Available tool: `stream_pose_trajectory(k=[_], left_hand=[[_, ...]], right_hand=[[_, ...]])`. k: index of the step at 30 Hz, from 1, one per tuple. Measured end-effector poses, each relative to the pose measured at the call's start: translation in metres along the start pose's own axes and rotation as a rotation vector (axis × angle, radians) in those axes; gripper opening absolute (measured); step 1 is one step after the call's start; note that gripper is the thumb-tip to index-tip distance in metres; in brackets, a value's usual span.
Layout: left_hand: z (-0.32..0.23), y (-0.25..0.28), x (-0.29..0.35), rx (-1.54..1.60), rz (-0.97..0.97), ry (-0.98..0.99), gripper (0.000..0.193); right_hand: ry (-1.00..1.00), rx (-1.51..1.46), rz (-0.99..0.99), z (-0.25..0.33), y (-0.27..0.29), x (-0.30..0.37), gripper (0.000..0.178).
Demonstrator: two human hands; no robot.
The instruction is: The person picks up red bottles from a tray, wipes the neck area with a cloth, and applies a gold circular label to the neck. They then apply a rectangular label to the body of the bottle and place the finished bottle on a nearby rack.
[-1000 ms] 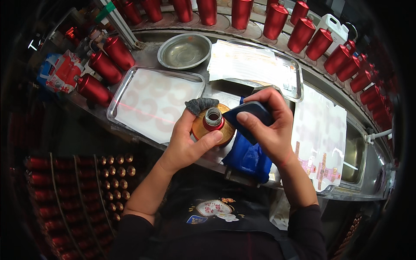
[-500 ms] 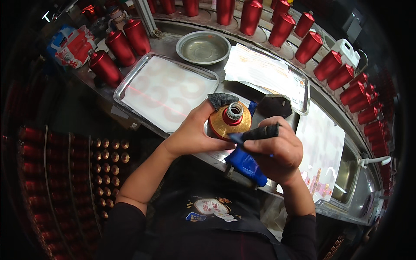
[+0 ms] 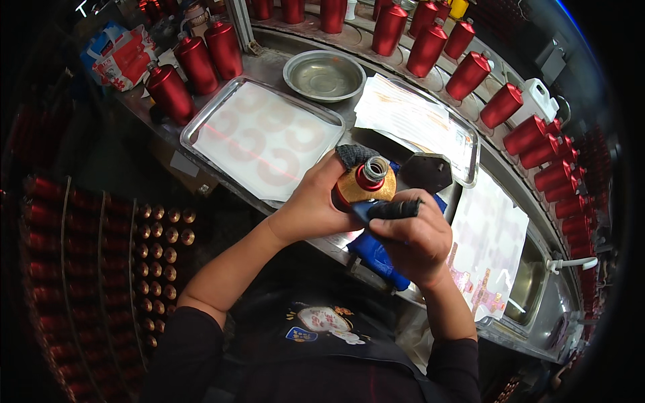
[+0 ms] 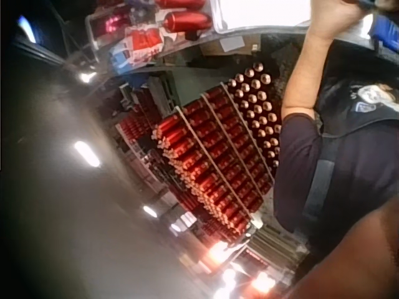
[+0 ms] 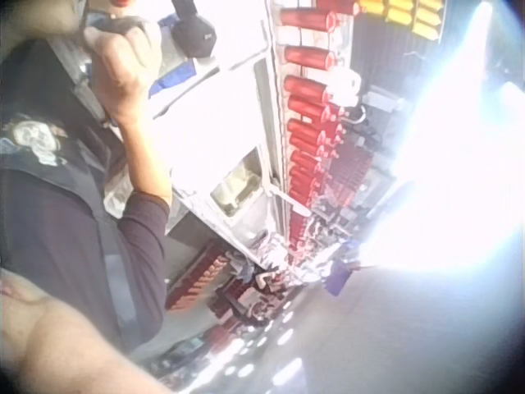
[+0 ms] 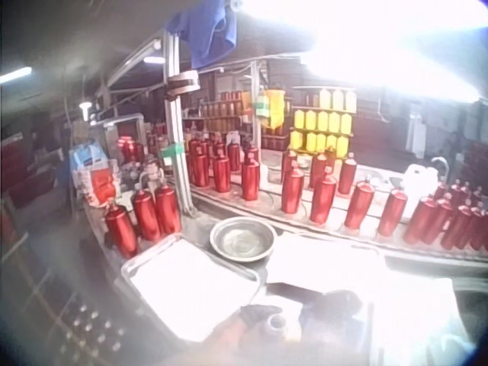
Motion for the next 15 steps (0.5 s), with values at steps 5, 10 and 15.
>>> stream_pose_trajectory(k=[5,10,15], left_hand=[[-0.017,-0.004,0.009,-0.208,-0.191,-0.18,0.073],[-0.023,-0.008,0.021,-0.337,-0.322,-0.256,0.071],[-0.016,-0.007,0.021,-0.304,-0.385,-0.162,0.073]], right_hand=[[-0.081,0.063,-0.11,-0.001,0.007,0.006,0.027],[-0.072,0.05,-0.152,0.005,0.007,0.005,0.031],[-0.097,0.007,-0.058,0.008,0.001,0.004,0.027]])
Point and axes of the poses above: each hand's wrist, its own x-axis away from the middle knuckle, its own y-axis out of the back of the hand, z = x × y, the point moved 10 cm from there along -x, towards the middle knuckle, and after that the axes turned 2 degrees about -y, right-handed, at the moved point
